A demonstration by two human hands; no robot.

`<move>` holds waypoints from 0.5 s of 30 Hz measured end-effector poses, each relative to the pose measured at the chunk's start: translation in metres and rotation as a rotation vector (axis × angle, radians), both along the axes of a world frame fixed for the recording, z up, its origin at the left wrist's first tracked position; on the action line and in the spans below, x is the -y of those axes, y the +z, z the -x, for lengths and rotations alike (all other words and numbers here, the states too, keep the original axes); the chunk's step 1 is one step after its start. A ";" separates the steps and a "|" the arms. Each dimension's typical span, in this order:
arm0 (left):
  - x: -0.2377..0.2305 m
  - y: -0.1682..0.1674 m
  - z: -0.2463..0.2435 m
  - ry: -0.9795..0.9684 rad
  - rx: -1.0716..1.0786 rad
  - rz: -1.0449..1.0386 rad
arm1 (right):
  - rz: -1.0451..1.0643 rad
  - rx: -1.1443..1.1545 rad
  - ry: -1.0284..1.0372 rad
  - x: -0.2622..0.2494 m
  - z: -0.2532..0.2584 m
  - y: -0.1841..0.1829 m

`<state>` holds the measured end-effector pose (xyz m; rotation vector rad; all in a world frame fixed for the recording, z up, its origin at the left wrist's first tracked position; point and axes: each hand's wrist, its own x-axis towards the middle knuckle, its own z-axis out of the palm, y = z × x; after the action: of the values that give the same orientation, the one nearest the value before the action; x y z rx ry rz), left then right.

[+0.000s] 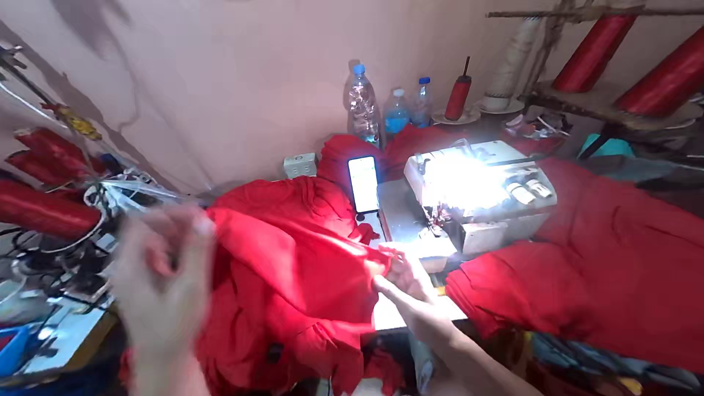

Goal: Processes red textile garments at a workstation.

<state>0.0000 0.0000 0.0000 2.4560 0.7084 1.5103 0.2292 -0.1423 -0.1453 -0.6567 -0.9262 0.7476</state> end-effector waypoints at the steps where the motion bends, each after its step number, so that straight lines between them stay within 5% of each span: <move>1: 0.030 -0.026 -0.009 -0.125 -0.007 0.135 | 0.032 -0.028 0.058 -0.005 0.004 -0.001; 3: 0.075 -0.078 -0.032 -0.219 -0.067 0.343 | 0.121 -0.058 0.126 -0.009 0.006 0.002; 6: 0.095 -0.129 -0.063 -0.100 -0.018 0.277 | 0.166 0.017 0.193 -0.009 0.005 0.009; 9: 0.088 -0.132 -0.060 -0.096 0.049 0.312 | 0.087 0.226 0.091 -0.006 0.001 0.011; 13: 0.080 -0.129 -0.032 -0.011 0.054 0.256 | 0.013 0.753 -0.399 0.002 -0.014 0.013; 15: 0.089 -0.128 -0.032 -0.118 0.233 0.516 | 0.066 0.747 -0.390 0.002 -0.012 0.012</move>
<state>0.0316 -0.0887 -0.1282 1.8756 0.7746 1.3341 0.2409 -0.1440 -0.1333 -1.1731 -1.3947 0.1655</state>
